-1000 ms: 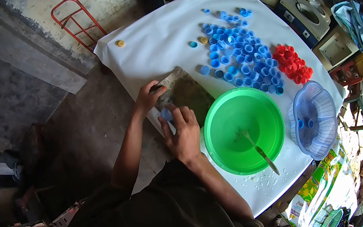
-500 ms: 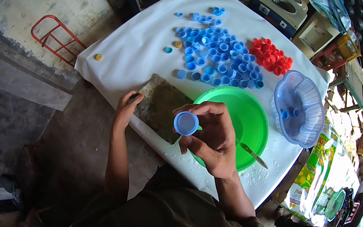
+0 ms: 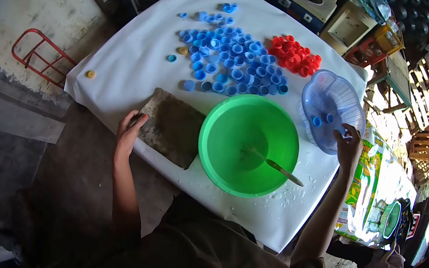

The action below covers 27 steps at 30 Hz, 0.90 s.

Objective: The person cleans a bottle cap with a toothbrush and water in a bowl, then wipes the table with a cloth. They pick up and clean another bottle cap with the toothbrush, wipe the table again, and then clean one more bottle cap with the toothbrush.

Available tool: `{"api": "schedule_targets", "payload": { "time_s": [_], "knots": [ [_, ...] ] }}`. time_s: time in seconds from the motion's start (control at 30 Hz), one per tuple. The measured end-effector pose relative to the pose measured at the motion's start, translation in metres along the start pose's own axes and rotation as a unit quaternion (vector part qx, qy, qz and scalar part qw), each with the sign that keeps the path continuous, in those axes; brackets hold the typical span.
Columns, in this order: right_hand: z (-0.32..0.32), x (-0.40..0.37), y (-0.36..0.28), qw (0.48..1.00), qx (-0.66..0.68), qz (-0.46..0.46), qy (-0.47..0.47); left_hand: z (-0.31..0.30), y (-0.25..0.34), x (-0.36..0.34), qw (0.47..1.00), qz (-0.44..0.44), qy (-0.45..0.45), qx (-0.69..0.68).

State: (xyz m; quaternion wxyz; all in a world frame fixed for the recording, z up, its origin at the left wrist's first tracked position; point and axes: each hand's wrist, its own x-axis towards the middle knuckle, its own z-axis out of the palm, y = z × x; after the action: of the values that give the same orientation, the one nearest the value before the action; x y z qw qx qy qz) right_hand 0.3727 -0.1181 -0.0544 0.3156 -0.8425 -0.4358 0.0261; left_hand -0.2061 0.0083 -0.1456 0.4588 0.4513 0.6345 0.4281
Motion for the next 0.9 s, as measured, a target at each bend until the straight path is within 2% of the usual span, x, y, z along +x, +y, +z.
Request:
{"api": "schedule_targets", "payload": {
  "time_s": [0.03, 0.1, 0.17, 0.23, 0.3, 0.37, 0.4, 0.43, 0.5, 0.57, 0.63, 0.7, 0.77, 0.83, 0.9],
  "knots": [
    [0.006, 0.009, 0.020, 0.998, -0.059, -0.003, -0.009, -0.004, -0.011, 0.009, 1.000, 0.007, -0.024, -0.012],
    [0.012, 0.019, 0.041, 0.995, -0.097, 0.005, -0.014, -0.002, -0.005, 0.006, 0.999, 0.025, -0.028, 0.008],
    [0.012, 0.020, 0.045, 0.995, -0.095, -0.033, 0.001, 0.003, 0.012, -0.001, 0.998, 0.052, -0.043, 0.011],
    [0.000, 0.010, 0.010, 1.000, -0.025, -0.007, 0.018, 0.005, 0.019, -0.004, 0.996, 0.070, -0.049, 0.037],
    [-0.009, -0.001, -0.027, 0.998, 0.035, -0.039, 0.035, 0.009, 0.021, -0.005, 0.994, 0.101, -0.048, 0.006],
    [-0.017, -0.023, -0.080, 0.987, 0.108, -0.116, -0.011, 0.013, 0.031, -0.009, 0.989, 0.133, -0.060, -0.020],
    [-0.019, -0.042, -0.125, 0.976, 0.152, -0.123, -0.093, 0.018, 0.045, -0.016, 0.992, 0.110, -0.057, -0.039],
    [-0.017, -0.063, -0.167, 0.957, 0.193, -0.128, -0.174, 0.021, 0.045, -0.016, 0.983, 0.115, -0.098, -0.106],
    [-0.007, -0.087, -0.209, 0.917, 0.211, -0.197, -0.276, 0.025, 0.048, -0.010, 0.947, 0.127, -0.176, -0.235],
    [0.014, -0.106, -0.237, 0.877, 0.249, -0.269, -0.309, 0.026, 0.054, -0.012, 0.930, 0.115, -0.200, -0.287],
    [0.038, -0.121, -0.265, 0.870, 0.274, -0.255, -0.321, 0.027, 0.078, -0.026, 0.907, 0.097, -0.227, -0.340],
    [0.062, -0.128, -0.289, 0.881, 0.243, -0.327, -0.243, 0.018, 0.085, -0.028, 0.891, 0.116, -0.243, -0.365],
    [0.078, -0.130, -0.310, 0.885, 0.218, -0.353, -0.211, 0.007, 0.093, -0.036, 0.874, 0.129, -0.250, -0.397],
    [0.084, -0.134, -0.328, 0.861, 0.293, -0.323, -0.262, -0.008, 0.107, -0.049, 0.855, 0.141, -0.245, -0.435],
    [0.086, -0.131, -0.333, 0.782, 0.338, -0.306, -0.425, -0.029, 0.116, -0.062, 0.856, 0.160, -0.212, -0.443]
  ]
}}
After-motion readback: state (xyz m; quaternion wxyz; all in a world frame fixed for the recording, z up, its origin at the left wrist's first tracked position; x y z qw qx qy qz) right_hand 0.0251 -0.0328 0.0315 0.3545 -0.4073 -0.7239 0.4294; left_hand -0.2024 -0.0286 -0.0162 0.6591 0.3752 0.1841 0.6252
